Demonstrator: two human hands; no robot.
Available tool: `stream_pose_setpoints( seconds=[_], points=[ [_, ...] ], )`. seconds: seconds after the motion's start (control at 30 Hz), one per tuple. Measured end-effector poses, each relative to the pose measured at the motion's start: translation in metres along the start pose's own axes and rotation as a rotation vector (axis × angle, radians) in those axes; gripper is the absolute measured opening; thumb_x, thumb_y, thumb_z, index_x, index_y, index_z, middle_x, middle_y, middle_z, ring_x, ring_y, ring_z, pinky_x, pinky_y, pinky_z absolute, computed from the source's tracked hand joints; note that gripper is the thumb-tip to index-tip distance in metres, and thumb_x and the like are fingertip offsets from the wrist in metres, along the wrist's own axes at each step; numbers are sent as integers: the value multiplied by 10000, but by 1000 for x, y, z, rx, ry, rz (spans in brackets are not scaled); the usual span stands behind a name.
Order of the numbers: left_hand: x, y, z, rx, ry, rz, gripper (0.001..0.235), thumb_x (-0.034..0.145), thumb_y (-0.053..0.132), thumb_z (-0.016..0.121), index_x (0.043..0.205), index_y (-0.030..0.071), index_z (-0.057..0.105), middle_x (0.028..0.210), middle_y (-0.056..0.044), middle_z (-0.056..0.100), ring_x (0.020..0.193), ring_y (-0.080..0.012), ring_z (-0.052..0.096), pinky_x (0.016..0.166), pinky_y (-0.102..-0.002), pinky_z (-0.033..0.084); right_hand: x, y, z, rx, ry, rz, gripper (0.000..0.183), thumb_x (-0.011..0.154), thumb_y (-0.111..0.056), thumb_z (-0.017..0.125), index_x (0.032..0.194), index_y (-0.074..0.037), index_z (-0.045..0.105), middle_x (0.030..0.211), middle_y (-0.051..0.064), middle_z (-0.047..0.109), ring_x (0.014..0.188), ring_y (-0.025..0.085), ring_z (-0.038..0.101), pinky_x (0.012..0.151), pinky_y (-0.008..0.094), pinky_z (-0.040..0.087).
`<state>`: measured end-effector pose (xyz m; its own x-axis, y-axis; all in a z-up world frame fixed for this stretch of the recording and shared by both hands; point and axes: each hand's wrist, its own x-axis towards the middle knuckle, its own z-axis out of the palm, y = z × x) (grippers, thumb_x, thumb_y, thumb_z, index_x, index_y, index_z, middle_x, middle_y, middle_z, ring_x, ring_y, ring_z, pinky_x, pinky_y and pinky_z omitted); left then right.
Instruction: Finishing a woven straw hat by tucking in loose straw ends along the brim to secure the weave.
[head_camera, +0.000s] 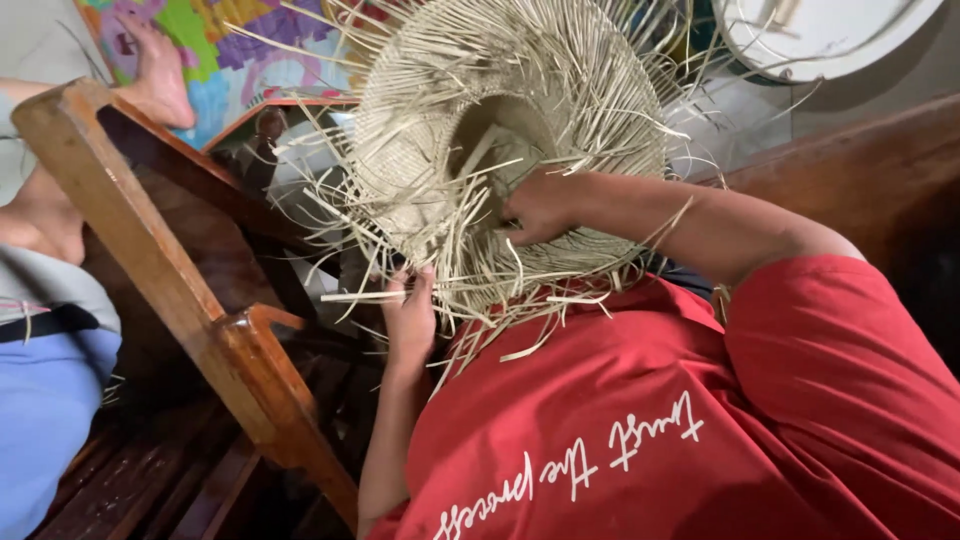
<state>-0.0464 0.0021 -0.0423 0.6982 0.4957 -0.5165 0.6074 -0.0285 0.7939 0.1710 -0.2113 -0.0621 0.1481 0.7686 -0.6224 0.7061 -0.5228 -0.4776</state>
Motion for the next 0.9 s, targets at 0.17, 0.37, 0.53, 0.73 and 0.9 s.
stream_pose_setpoints(
  seconds=[0.17,0.37,0.53,0.73,0.9],
  points=[
    [1,12,3,-340,129,-117,309,910,167,794,1152,4,694,1051,-136,700,983,-200,631,997,-436,510,13,3,14,-23,-22,-24,550,898,-610,475,1203,-233,735,988,137,772,1003,359,748,940,517,555],
    [12,10,12,-531,93,-39,268,912,108,779,1155,13,720,1085,-137,746,973,-187,674,945,-420,548,-6,-5,-22,140,-40,5,602,884,-565,545,1291,-154,711,1110,194,762,1109,408,707,1014,536,523],
    [17,20,12,-435,71,73,277,915,120,776,1171,24,736,1115,-125,745,1030,-167,653,982,-408,526,-12,9,-55,312,-38,123,777,839,-665,624,1368,-98,657,1222,217,726,1209,426,656,1065,540,494],
    [11,42,11,-411,75,82,327,900,162,816,1188,41,722,1128,-110,705,1064,-172,620,1041,-428,470,-48,-8,-86,376,89,223,611,944,-520,572,1408,-123,571,1312,234,680,1284,431,601,1127,548,455],
    [21,28,11,-418,112,29,341,891,178,821,1184,40,713,1103,-110,693,1046,-194,610,1047,-421,442,-8,32,-41,351,363,102,301,965,-411,585,1088,-199,759,946,59,810,998,192,770,1048,271,514]
  ],
)
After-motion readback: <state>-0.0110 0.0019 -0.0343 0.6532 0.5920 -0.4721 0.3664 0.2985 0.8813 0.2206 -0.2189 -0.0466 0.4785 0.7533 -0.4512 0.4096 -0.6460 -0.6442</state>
